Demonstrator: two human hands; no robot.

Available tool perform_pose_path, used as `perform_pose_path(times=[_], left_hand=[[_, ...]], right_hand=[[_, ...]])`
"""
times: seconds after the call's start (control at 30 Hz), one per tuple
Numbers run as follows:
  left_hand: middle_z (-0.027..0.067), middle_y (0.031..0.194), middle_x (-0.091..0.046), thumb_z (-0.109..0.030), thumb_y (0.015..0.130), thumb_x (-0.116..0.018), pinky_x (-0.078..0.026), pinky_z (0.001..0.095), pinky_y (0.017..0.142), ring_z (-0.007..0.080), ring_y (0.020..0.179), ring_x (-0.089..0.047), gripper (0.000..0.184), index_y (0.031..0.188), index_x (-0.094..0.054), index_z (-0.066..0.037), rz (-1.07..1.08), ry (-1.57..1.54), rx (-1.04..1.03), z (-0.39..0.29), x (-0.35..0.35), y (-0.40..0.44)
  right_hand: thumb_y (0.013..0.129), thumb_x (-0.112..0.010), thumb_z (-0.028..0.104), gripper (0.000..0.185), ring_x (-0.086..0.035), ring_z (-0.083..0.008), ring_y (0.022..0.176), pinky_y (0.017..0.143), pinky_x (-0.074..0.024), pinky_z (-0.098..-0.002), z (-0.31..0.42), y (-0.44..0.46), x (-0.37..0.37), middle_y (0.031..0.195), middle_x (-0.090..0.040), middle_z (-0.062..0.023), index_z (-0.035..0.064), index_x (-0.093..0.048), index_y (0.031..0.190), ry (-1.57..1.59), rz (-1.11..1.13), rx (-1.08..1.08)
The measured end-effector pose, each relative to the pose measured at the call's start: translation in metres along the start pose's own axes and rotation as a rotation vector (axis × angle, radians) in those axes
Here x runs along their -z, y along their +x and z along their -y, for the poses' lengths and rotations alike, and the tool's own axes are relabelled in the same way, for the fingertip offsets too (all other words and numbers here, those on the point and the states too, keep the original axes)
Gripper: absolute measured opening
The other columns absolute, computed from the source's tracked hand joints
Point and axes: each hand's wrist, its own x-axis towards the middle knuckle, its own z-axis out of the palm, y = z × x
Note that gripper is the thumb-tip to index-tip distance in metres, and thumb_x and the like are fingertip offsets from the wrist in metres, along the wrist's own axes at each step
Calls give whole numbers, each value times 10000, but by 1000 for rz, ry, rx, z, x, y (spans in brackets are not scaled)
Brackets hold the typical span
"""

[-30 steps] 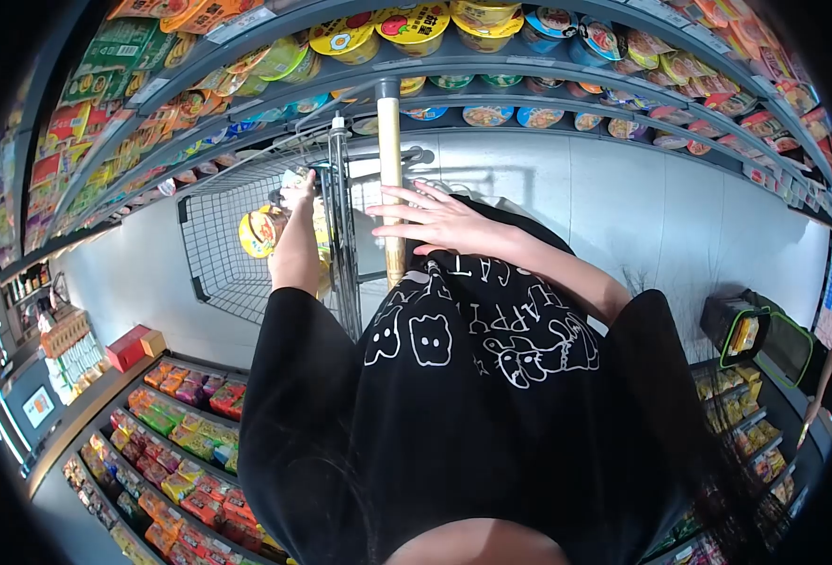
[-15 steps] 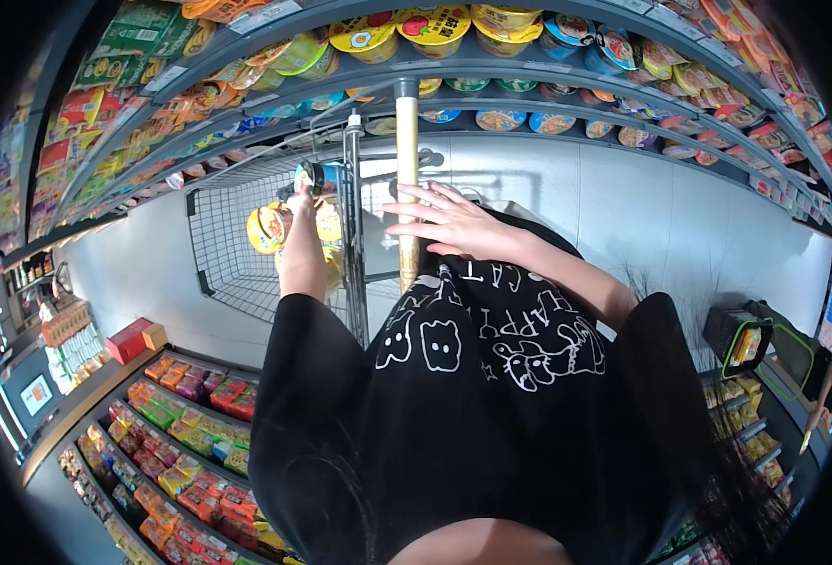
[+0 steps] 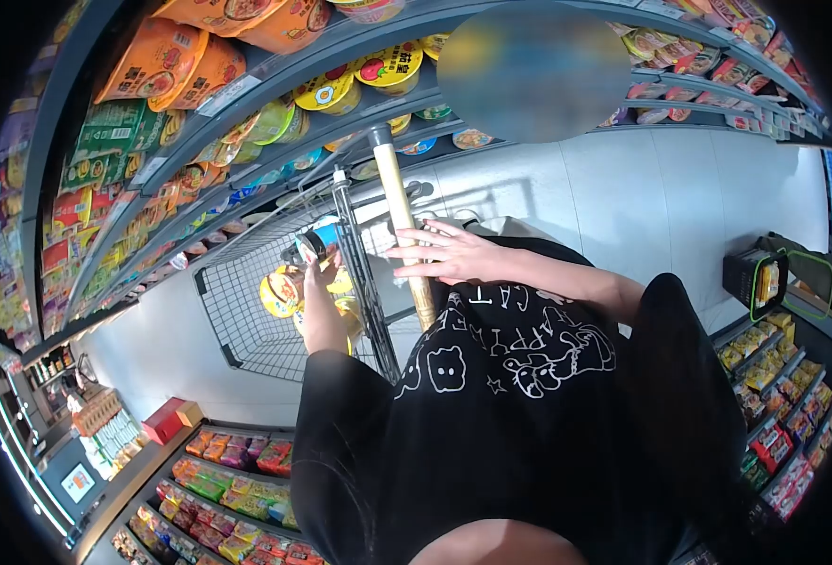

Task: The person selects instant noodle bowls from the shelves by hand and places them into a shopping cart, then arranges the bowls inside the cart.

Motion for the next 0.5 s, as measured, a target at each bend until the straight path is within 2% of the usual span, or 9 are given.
perform_pose_path(times=[0.23,0.33,0.43,0.5], left_hand=[[73,918,-580,-298,776,-543,-483,331,609,196,799,-568,351,1037,-503,-67,5,133,-159,-9,-32,7],[73,907,-583,-297,776,-544,-481,322,600,190,783,-571,348,1032,-506,-65,6,174,-190,-13,-42,8],[72,896,-585,-296,775,-545,-478,313,592,185,767,-574,345,1028,-509,-64,40,367,-188,-12,-42,7],[72,889,-587,-295,775,-546,-477,308,587,181,757,-575,343,1025,-511,-63,59,329,-187,-9,-44,3]], right_hand=[[581,-677,202,755,-197,-201,1264,1027,-171,-436,-2,3,-7,1360,-238,38,309,-333,1244,-7,-21,-1],[582,-674,195,739,-198,-199,1264,1026,-171,-437,-2,4,-4,1355,-252,36,306,-348,1235,-31,-22,9],[594,-662,182,710,-194,-198,1266,1024,-172,-437,-5,5,-8,1351,-261,34,303,-364,1227,-23,-50,17],[603,-652,176,694,-193,-198,1267,1022,-175,-438,-5,5,-8,1350,-264,33,300,-370,1225,-36,-58,18]])
